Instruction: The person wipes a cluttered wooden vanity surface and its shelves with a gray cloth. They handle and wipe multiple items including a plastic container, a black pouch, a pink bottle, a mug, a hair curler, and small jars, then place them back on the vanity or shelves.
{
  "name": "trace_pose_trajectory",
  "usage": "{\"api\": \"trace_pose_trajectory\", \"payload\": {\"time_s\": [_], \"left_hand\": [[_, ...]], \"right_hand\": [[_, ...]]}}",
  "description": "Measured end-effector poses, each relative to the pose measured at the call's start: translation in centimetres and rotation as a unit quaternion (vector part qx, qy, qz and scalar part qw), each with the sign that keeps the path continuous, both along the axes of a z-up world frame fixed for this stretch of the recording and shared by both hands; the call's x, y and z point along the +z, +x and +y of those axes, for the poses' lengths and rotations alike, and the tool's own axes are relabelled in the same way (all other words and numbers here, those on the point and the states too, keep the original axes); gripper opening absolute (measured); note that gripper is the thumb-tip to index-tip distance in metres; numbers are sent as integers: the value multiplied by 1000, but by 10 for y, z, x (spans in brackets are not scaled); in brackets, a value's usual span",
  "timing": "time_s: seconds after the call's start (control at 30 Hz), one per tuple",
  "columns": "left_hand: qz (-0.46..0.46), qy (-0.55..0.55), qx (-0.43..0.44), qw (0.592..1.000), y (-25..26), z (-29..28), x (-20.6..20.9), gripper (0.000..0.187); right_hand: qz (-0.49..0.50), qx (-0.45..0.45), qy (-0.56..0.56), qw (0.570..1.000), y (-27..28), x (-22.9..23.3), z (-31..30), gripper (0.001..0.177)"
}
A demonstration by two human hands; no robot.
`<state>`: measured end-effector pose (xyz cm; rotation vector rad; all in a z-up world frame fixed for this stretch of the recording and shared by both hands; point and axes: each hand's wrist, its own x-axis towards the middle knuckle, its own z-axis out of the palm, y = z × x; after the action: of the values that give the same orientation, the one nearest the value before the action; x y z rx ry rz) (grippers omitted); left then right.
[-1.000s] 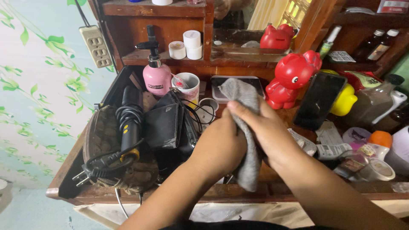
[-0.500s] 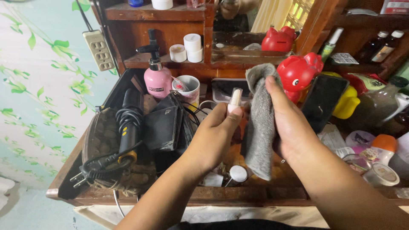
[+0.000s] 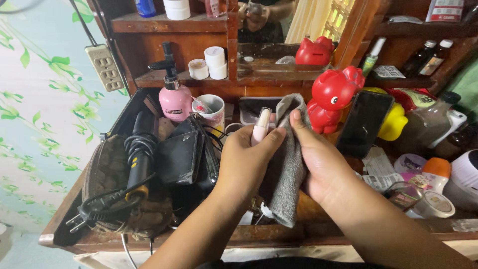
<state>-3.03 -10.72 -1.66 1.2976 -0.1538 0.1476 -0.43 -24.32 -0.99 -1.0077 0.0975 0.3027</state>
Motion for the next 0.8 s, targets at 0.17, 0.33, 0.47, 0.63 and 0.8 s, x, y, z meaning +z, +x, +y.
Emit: {"api": "trace_pose_trajectory", "payload": {"time_s": [0.17, 0.33, 0.47, 0.63, 0.8], "left_hand": [[85, 48, 43, 994, 0, -2, 0, 40], [165, -38, -13, 986, 6, 2, 0, 33], [249, -99, -59, 962, 9, 7, -4, 23], [239, -211, -121, 940, 24, 13, -14, 27], [212, -134, -133, 959, 20, 17, -13, 27]], "right_hand": [[-31, -49, -10, 998, 5, -10, -8, 30], [-17, -55, -63, 996, 4, -9, -11, 27], [-31, -52, -57, 997, 12, -17, -15, 28], [-29, 11, -280, 960, 36, -38, -37, 35], [-161, 126, -278, 939, 31, -27, -51, 41]]}}
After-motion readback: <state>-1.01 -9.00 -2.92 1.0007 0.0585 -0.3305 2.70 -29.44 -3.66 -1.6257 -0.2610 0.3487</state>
